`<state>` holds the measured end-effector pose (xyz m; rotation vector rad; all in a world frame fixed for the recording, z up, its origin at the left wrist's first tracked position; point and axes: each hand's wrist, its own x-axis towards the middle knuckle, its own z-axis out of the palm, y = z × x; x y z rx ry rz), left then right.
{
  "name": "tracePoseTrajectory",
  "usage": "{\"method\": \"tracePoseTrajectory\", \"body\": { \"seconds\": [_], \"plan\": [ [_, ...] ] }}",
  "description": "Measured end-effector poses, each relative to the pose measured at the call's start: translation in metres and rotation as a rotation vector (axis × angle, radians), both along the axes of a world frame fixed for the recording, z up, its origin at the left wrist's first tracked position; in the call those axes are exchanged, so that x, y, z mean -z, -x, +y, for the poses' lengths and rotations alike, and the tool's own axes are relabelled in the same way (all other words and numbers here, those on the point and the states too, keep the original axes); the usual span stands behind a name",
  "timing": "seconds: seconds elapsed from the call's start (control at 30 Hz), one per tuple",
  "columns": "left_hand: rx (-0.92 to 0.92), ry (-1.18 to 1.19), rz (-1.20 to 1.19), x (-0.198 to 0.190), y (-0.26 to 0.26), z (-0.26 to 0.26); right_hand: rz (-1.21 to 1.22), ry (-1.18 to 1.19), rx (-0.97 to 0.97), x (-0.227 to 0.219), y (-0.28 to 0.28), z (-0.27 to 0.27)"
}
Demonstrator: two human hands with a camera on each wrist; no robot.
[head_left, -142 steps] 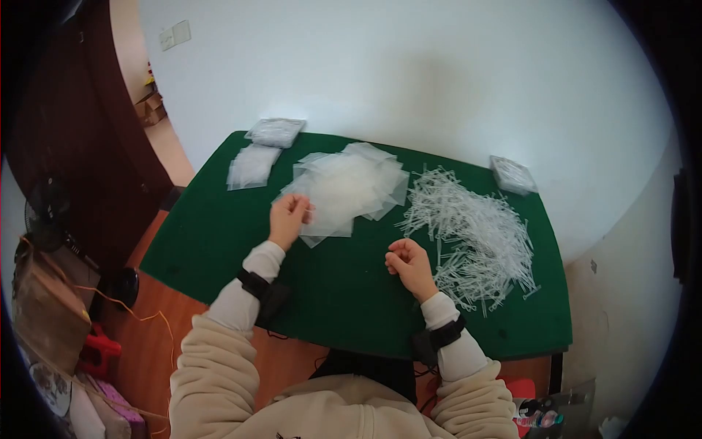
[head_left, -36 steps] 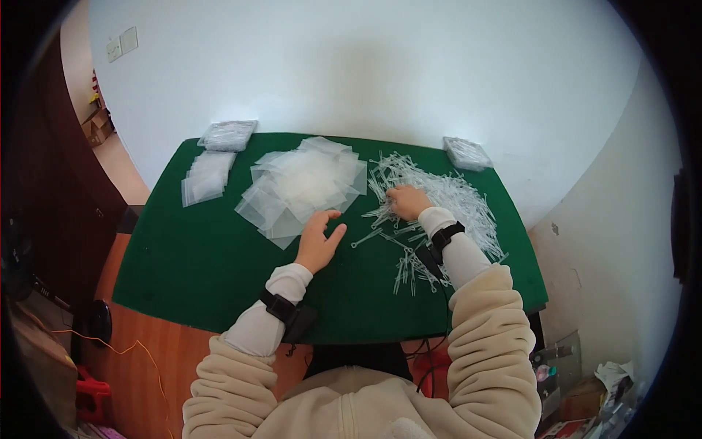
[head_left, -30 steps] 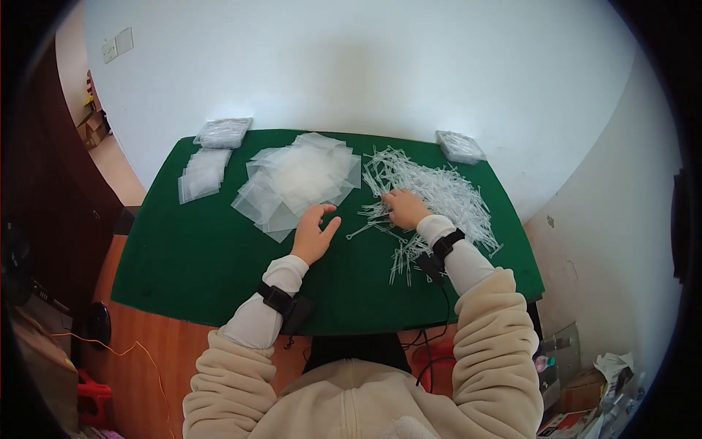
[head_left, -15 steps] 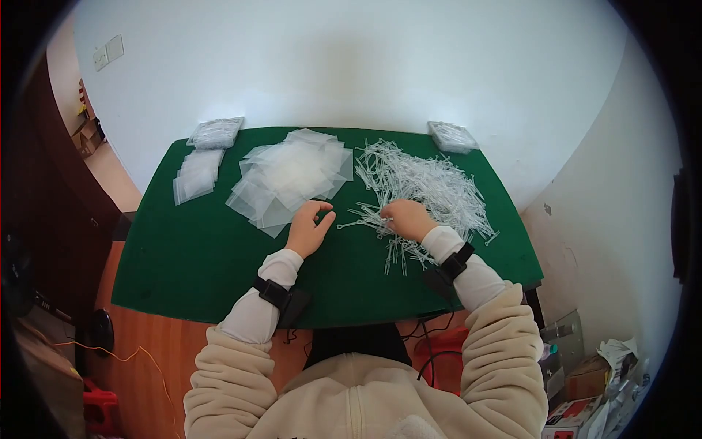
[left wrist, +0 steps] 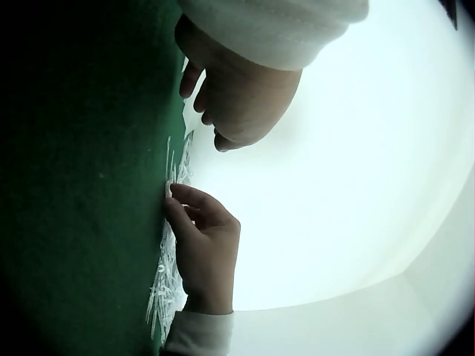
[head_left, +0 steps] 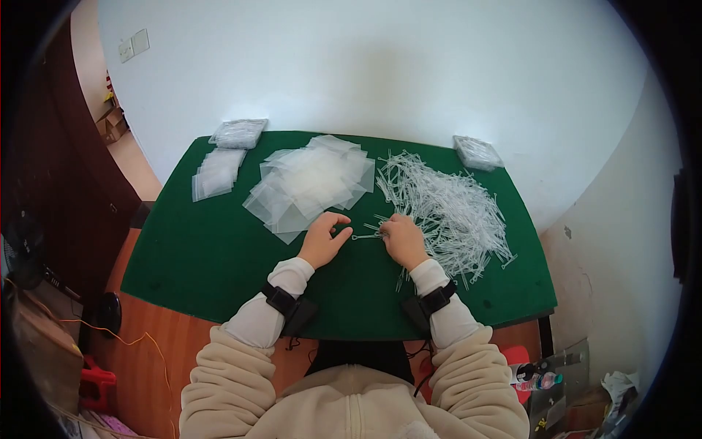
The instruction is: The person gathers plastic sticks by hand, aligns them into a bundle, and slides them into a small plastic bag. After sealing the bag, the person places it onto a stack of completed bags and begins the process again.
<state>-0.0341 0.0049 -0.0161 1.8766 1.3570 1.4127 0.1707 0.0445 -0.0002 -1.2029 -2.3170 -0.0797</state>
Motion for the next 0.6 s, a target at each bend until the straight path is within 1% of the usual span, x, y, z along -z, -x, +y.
{"method": "tracePoseTrajectory", "body": {
  "seconds": [0.1, 0.2, 0.23, 0.33, 0.47, 0.53, 0.6],
  "plan": [
    [0.004, 0.048, -0.008, -0.001, -0.001, -0.002, 0.012, 0.045, -0.057, 0.003, -0.003, -0.005],
    [0.014, 0.036, -0.005, -0.001, -0.004, -0.005, 0.129, 0.1, -0.178, -0.001, 0.002, -0.008],
    [0.019, 0.028, 0.001, -0.003, -0.002, -0.004, 0.137, 0.093, -0.187, -0.004, 0.004, -0.006],
    [0.009, 0.056, 0.001, -0.002, 0.001, -0.003, 0.198, 0.026, -0.01, -0.007, -0.002, -0.008],
    [0.028, 0.049, -0.026, -0.001, -0.005, -0.002, 0.109, 0.103, 0.026, 0.0, -0.003, -0.005],
    [0.028, 0.048, -0.027, 0.0, -0.003, -0.004, 0.144, 0.101, 0.012, -0.003, -0.002, -0.005],
    [0.032, 0.114, -0.015, -0.003, -0.004, -0.005, 0.209, 0.095, -0.007, -0.005, 0.001, -0.007]
  ]
}}
